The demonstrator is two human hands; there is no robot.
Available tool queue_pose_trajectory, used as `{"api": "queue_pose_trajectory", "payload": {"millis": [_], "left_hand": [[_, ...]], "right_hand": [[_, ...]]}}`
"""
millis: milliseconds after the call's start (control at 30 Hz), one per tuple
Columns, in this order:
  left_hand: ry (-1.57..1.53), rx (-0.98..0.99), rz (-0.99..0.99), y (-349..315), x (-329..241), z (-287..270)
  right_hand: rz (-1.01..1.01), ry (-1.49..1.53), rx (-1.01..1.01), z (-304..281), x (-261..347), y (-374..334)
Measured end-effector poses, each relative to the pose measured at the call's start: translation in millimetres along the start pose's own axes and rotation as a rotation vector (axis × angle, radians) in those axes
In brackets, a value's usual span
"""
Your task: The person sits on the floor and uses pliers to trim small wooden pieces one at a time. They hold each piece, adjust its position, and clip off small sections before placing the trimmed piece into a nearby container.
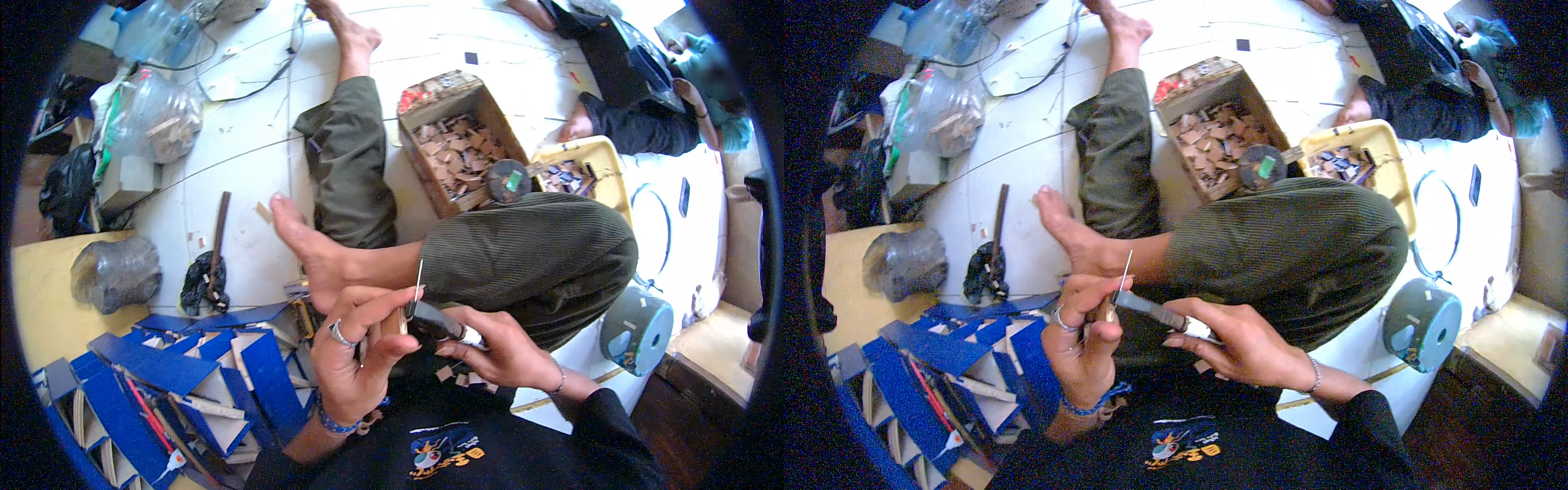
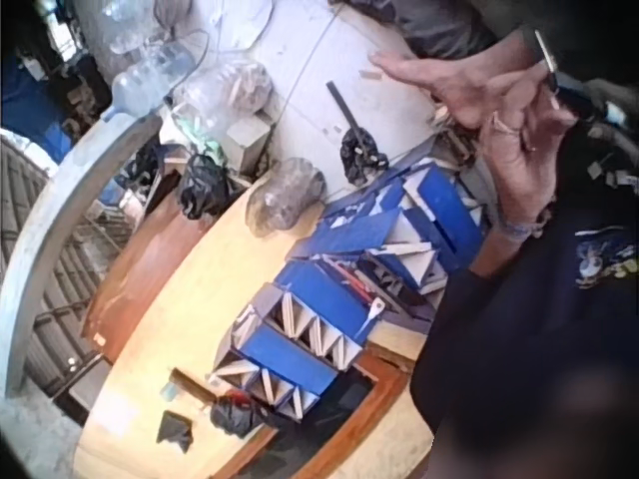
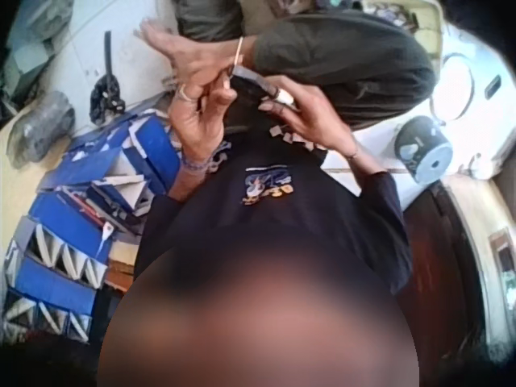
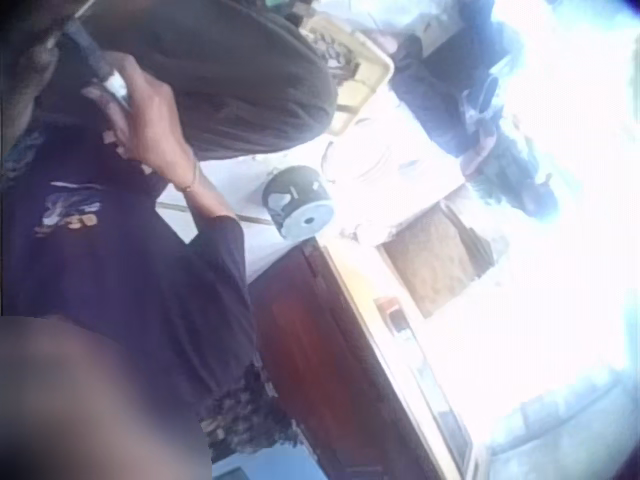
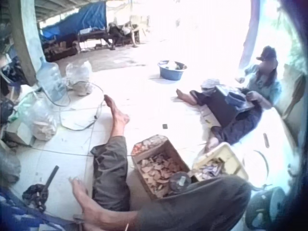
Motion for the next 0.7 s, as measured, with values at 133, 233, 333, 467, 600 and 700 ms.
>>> {"api": "queue_pose_trajectory", "payload": {"millis": [133, 233, 333, 467, 600, 700], "left_hand": [[-0.076, 0.073, 0.028, 7.3, 1.6, 12.8], [-0.205, 0.069, -0.028, 8.8, 5.7, 19.2], [-0.313, 0.124, -0.042, 9.1, 9.6, 25.2], [-0.305, 0.133, 0.033, 10.5, 14.7, 24.8], [-0.349, 0.148, -0.031, 8.8, 24.4, 25.2], [-0.293, 0.138, -0.015, 10.9, 23.2, 18.7]], "right_hand": [[-0.05, -0.001, -0.03, -7.8, -6.8, -12.2], [-0.002, 0.028, -0.02, -12.5, -8.5, -20.7], [0.047, 0.047, 0.017, -15.5, -7.9, -26.1], [0.162, 0.073, 0.129, -17.5, -8.9, -27.4], [0.199, 0.044, 0.174, -24.2, -6.5, -23.0], [0.147, -0.159, 0.124, -33.8, -1.8, -16.3]]}}
Point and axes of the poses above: each hand's wrist, its own y-axis towards the middle knuckle, its own z-axis out of the palm, x = y × z, the point moved 6 cm from there along y, towards the middle knuckle, and after that the axes turned 12 degrees about y, right-handed, at the moved point
